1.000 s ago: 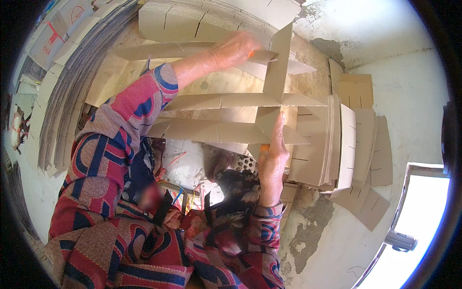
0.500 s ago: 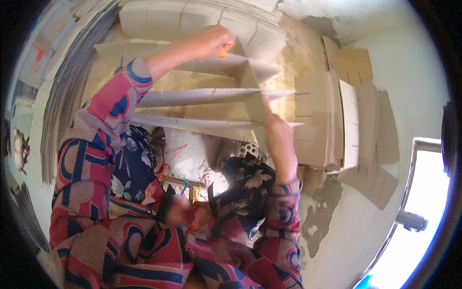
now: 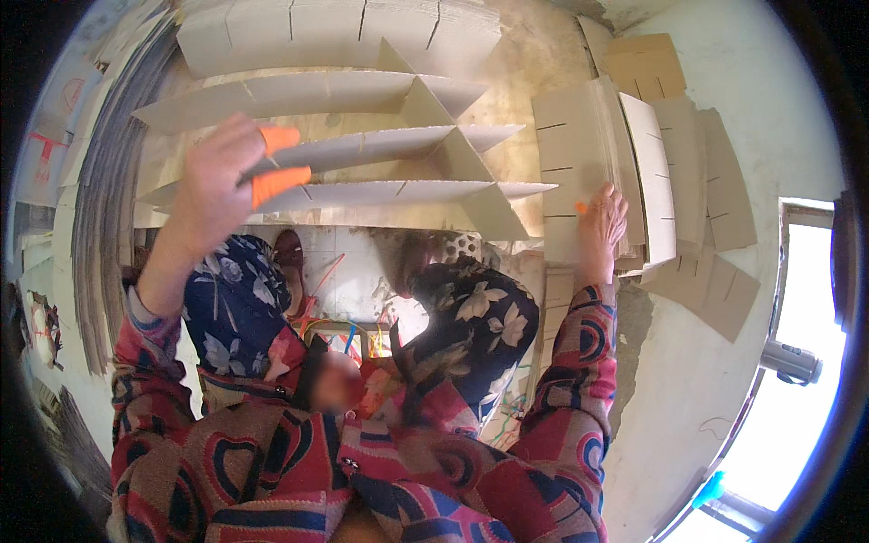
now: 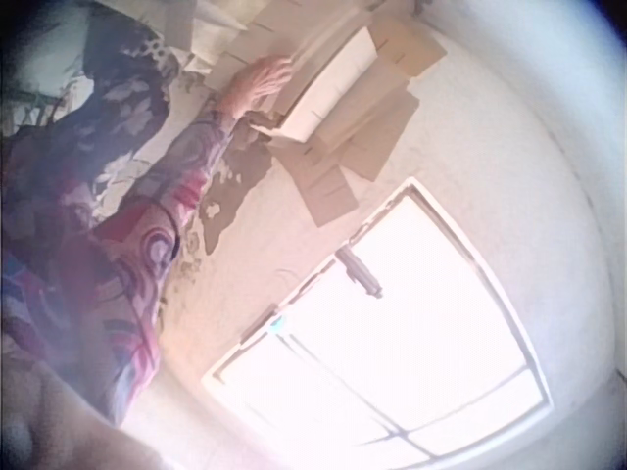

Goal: The person sits on the floor and repeatedly inserts small orange sticks into pre-cut slots on flat cardboard pieces to assemble a 3D structure. They handle multiple cardboard pieces and sticks, aligning and pressing them together.

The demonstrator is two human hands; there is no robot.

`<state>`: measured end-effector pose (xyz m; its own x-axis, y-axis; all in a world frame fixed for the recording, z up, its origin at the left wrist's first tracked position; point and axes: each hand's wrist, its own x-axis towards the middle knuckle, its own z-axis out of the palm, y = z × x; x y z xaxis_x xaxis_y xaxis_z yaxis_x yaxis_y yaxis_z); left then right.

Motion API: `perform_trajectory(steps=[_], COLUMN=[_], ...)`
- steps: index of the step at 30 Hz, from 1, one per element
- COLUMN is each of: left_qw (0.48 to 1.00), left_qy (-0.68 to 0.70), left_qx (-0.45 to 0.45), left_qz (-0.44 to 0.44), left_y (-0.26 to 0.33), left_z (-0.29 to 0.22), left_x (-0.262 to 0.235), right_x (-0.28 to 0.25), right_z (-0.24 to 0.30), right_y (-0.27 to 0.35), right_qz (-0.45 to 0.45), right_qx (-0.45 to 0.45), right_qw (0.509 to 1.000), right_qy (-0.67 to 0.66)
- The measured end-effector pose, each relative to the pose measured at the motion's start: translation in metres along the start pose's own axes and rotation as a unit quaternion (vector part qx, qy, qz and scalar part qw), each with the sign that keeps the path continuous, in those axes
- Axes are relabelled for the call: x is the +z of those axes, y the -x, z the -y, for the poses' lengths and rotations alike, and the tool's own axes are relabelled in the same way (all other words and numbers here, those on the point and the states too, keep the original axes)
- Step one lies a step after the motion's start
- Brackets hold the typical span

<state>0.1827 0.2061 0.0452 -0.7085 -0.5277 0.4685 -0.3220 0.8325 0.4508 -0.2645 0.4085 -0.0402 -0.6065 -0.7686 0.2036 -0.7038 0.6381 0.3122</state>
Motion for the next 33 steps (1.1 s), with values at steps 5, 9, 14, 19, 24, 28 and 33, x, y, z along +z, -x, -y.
perform_trajectory(steps=[5,9,14,19,24,28,33], left_qw=[0.999,0.999,0.997,0.991,0.997,0.994,0.991], left_qy=[0.011,-0.023,-0.051,0.017,0.023,-0.009,-0.013], left_qx=[-0.033,-0.015,-0.018,-0.091,-0.048,-0.07,-0.089], left_qz=[0.015,0.021,0.057,0.1,0.054,0.08,0.099], left_y=[0.039,0.035,0.035,0.028,0.033,0.044,0.041], left_z=[0.01,0.01,0.04,0.045,0.042,0.044,0.038], left_x=[0.025,0.042,0.064,0.062,0.071,0.075,0.081], right_x=[-0.005,0.001,0.009,-0.014,-0.105,-0.183,-0.184], right_z=[0.003,-0.016,-0.038,-0.042,0.001,0.085,0.129], right_y=[-0.006,-0.007,-0.028,-0.029,-0.016,0.012,0.023], right_qz=[-0.057,-0.049,-0.035,-0.064,-0.21,-0.121,-0.073], right_qx=[0.022,-0.004,0.002,0.028,-0.026,-0.134,-0.244], right_qw=[0.996,0.999,0.995,0.986,0.933,0.872,0.864], right_qy=[-0.064,-0.013,-0.093,-0.153,-0.29,-0.454,-0.434])
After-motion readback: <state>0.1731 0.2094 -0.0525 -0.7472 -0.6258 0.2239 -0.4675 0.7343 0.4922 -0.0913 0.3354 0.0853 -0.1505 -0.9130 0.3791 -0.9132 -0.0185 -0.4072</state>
